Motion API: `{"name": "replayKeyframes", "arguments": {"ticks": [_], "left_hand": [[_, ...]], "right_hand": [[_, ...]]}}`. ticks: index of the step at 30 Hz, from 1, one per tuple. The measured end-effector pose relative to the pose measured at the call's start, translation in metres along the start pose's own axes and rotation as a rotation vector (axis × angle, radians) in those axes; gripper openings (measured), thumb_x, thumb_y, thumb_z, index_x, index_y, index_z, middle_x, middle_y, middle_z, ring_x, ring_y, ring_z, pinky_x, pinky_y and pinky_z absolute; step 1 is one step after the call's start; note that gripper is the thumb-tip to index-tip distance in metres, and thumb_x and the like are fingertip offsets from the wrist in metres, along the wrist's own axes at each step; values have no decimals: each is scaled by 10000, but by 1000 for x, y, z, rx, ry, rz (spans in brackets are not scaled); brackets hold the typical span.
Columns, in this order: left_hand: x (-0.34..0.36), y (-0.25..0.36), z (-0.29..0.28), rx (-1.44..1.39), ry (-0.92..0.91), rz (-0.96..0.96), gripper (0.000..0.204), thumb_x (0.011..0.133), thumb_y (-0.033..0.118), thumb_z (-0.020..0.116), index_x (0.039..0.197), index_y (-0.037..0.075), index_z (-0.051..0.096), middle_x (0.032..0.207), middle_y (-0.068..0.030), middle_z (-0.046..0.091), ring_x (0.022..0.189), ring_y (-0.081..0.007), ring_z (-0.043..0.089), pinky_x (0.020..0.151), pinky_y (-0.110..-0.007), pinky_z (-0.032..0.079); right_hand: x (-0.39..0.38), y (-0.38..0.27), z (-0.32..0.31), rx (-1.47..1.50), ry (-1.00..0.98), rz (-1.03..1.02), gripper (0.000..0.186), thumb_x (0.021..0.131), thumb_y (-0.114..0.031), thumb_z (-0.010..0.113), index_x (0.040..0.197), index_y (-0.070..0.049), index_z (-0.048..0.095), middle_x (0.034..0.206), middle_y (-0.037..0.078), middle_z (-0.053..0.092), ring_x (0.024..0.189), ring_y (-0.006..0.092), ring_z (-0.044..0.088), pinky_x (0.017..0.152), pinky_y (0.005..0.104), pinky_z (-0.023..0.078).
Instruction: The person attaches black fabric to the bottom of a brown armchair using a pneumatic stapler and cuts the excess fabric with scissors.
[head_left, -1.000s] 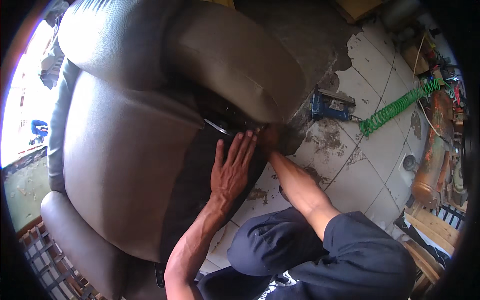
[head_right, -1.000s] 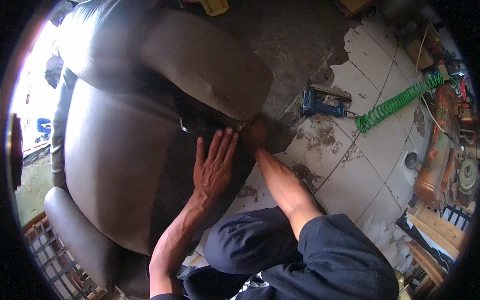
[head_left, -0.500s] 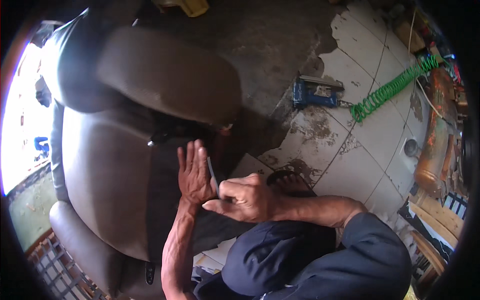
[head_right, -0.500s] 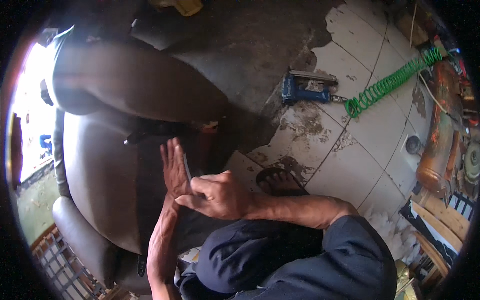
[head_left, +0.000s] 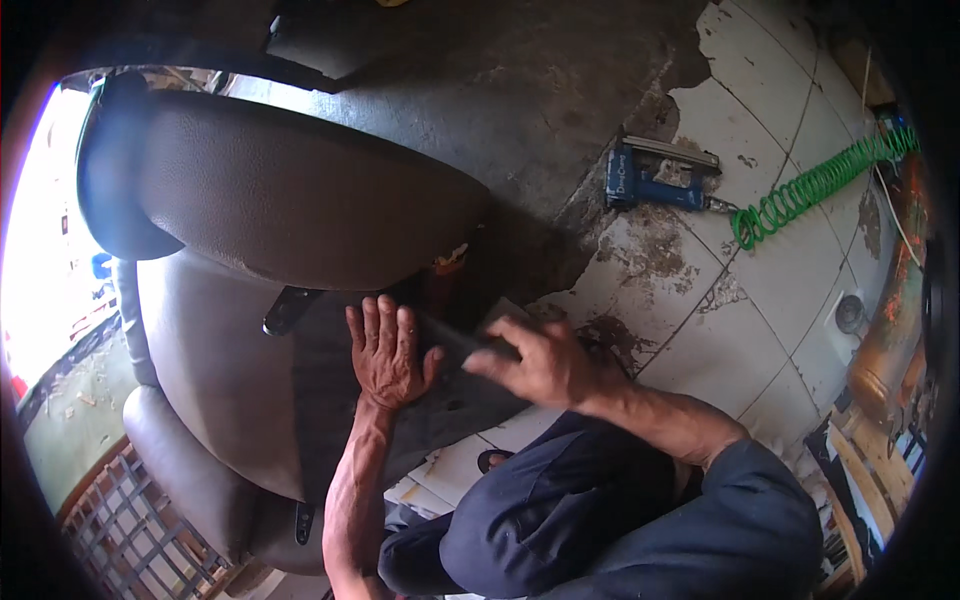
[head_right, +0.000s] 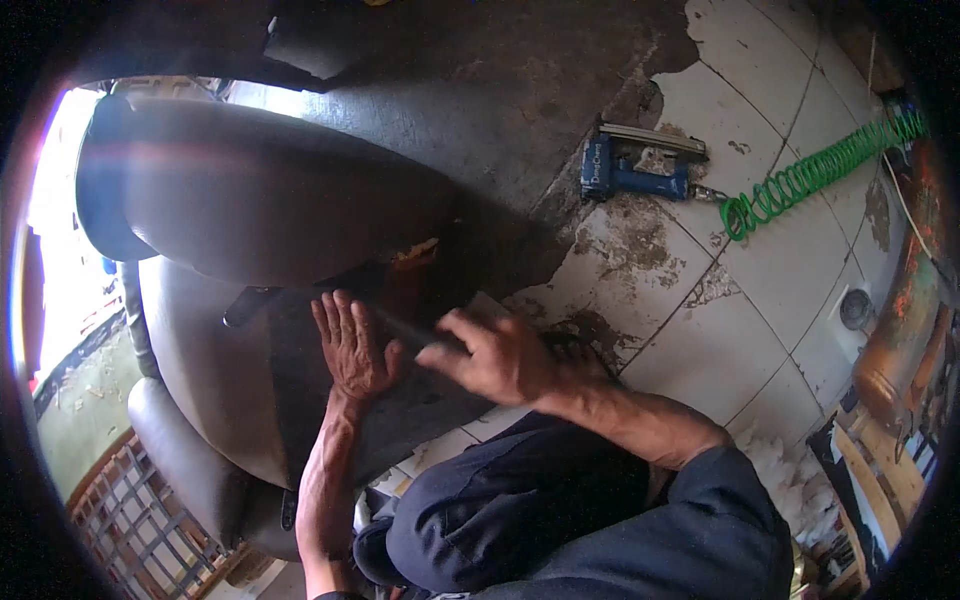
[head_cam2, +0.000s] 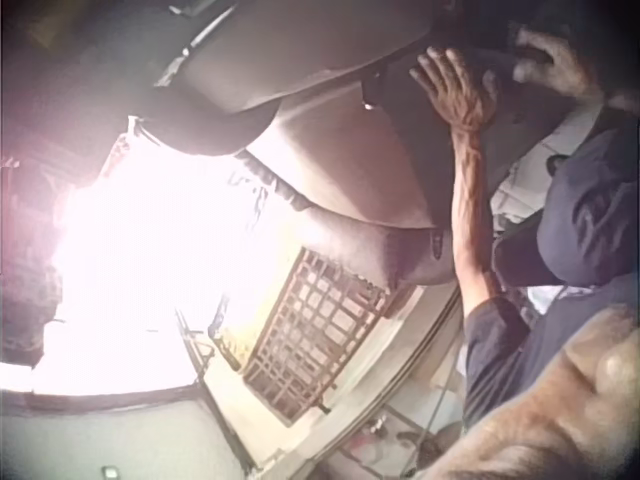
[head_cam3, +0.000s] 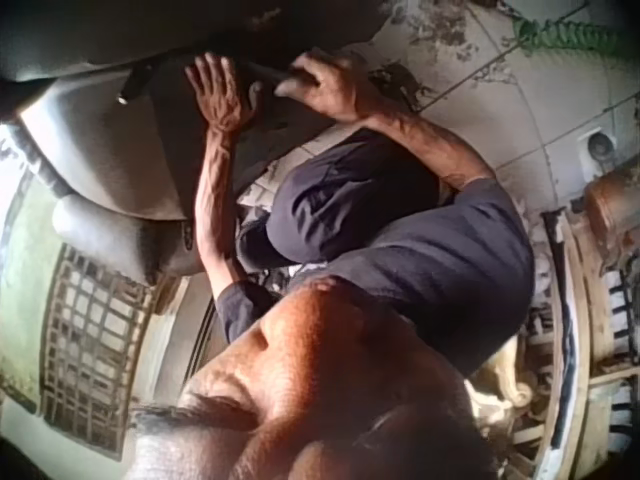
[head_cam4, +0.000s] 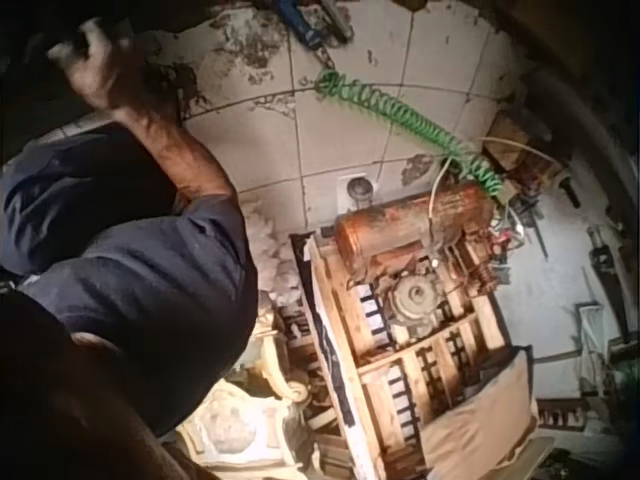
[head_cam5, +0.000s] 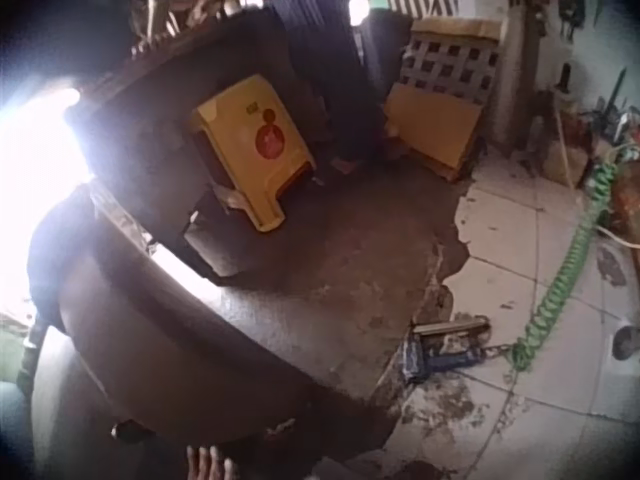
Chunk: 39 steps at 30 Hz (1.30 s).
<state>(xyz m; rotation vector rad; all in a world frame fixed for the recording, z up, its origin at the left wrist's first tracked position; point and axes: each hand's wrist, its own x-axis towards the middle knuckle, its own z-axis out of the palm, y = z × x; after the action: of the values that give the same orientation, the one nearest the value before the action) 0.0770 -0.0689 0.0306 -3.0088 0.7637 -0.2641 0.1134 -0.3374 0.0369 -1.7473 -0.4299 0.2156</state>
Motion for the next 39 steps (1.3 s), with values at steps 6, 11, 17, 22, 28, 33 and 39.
{"name": "replayKeyframes", "arguments": {"ticks": [6,11,17,22,28,33,39], "left_hand": [[37,30,-5,23,-280,-189,709,896,467,658,1487,130,458,1504,-244,409,1426,-448,337,1174,-653,179],[37,40,-2,31,-312,-273,617,949,328,591,1528,219,407,1572,-100,376,1467,-336,313,1191,-592,215],[36,45,2,149,-353,-257,743,891,186,577,1578,269,306,1633,-40,286,1488,-287,291,1211,-554,221],[33,46,7,167,-295,-270,760,899,170,571,1589,267,267,1643,-34,262,1501,-289,268,1219,-549,207],[45,48,-6,208,-335,-264,784,902,148,567,1601,257,229,1649,-34,250,1509,-277,255,1231,-526,193],[43,43,-8,151,-308,-281,792,911,154,557,1608,263,198,1658,-28,229,1514,-265,244,1238,-501,187],[39,42,-1,68,-207,-282,804,909,155,575,1607,276,193,1662,-32,224,1522,-256,227,1255,-492,147]], "right_hand": [[35,99,10,-230,45,-104,324,855,-270,785,715,-70,573,644,123,558,581,316,585,532,426,461],[44,133,26,-258,-45,-76,236,884,-310,738,827,-93,664,727,131,632,663,334,646,572,431,494],[65,151,48,-194,-33,-176,200,942,-318,680,1054,-164,740,924,126,723,850,344,703,702,451,544],[62,152,56,-199,30,-236,172,952,-245,665,1091,-189,749,1039,105,738,982,326,704,812,429,568],[63,148,50,-169,-112,-3,252,972,-237,635,1202,-151,695,1148,118,716,1055,333,685,878,438,550],[61,122,42,-236,-114,-4,318,970,-259,627,1246,-104,656,1232,189,659,1139,398,622,951,452,502],[45,122,-22,-525,-30,-37,394,912,-240,679,1230,-16,614,1161,229,630,1110,437,571,957,491,458]]}}
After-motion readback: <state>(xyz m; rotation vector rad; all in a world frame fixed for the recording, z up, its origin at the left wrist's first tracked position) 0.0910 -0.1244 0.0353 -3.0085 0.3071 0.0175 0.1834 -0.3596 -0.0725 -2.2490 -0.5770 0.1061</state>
